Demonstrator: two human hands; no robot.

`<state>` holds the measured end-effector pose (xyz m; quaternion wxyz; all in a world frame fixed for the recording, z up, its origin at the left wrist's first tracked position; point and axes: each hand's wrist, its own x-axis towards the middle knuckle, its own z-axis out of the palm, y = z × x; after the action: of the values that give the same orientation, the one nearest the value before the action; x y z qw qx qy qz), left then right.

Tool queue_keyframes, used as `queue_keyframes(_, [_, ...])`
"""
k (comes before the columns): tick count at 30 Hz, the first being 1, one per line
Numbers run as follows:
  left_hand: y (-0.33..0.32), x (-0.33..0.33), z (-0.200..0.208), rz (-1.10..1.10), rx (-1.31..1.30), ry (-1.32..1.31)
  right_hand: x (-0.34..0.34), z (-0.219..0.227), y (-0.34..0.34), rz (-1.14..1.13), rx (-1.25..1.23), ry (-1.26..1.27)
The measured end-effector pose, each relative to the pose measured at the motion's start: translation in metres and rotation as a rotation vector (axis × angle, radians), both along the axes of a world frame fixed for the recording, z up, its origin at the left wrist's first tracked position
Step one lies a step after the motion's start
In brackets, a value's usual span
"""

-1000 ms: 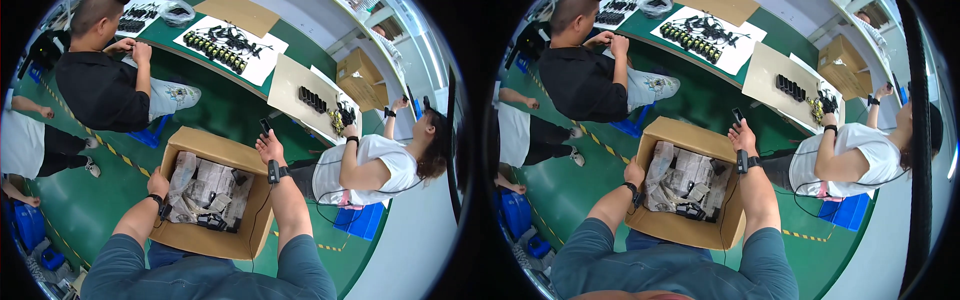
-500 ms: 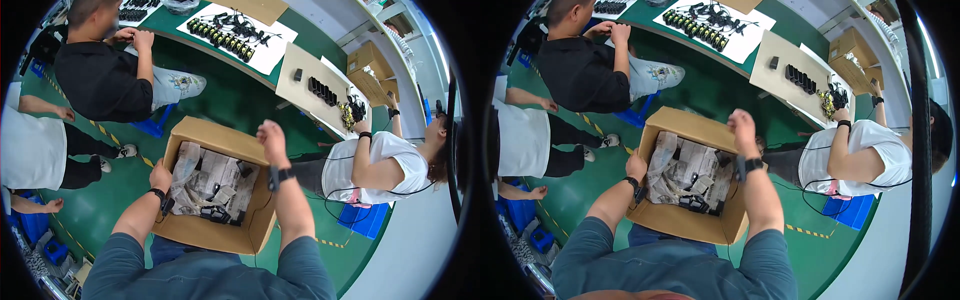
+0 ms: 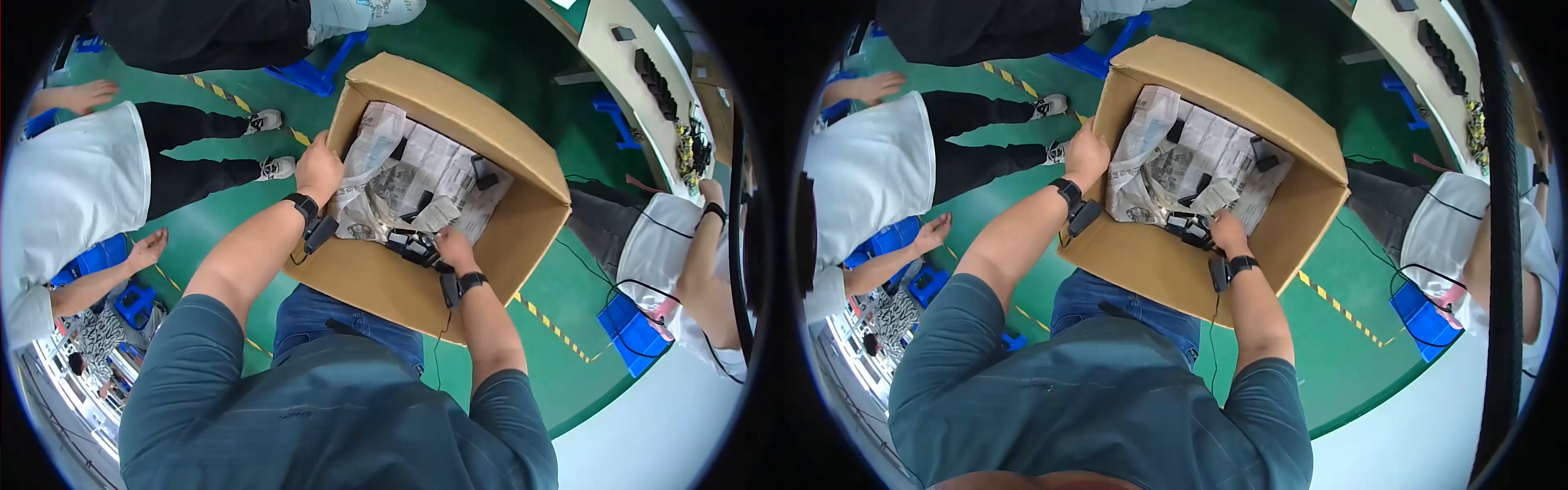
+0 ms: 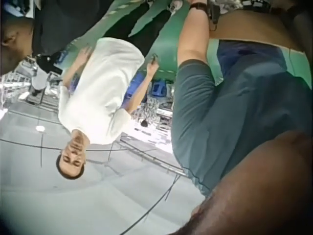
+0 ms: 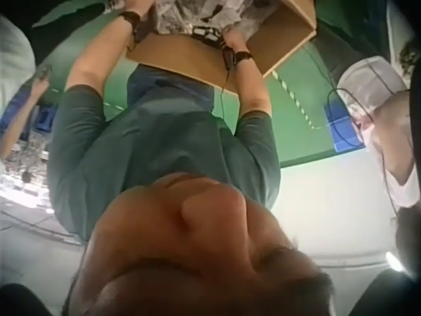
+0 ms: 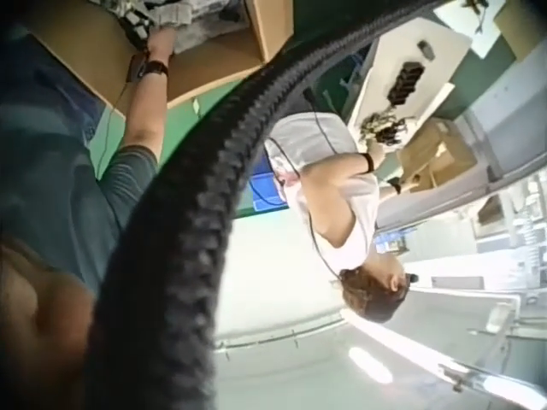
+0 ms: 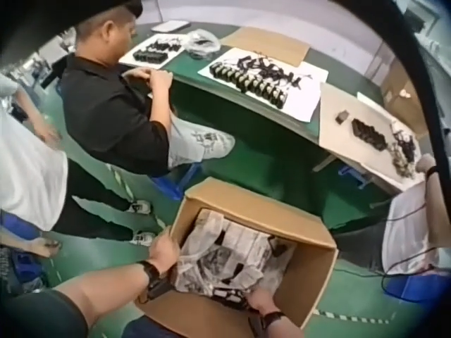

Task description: The person picks up a black plastic housing from a cardboard box, turns it over, and fits a smaller black component into it before placing the assembled unit back into the box.

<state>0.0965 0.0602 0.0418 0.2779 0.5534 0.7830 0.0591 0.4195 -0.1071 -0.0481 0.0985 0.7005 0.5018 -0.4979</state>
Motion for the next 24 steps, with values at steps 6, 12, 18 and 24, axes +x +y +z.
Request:
queue_keyframes(6, [-0.006, -0.009, -0.01, -0.034, -0.01, -0.057, -0.068, -0.08, 0.072, -0.025, 0.368, -0.048])
queue_keyframes(12, [-0.003, -0.023, -0.019, -0.156, 0.052, -0.181, -0.152, -0.158, 0.161, -0.059, 0.581, -0.148])
queue_keyframes(18, [0.016, -0.019, -0.005, -0.079, -0.046, -0.233, -0.214, -0.213, 0.144, -0.509, 0.455, 0.188])
queue_keyframes(24, [0.026, -0.023, -0.009, -0.101, -0.093, -0.272, -0.197, -0.224, 0.131, -0.905, 0.387, 0.479])
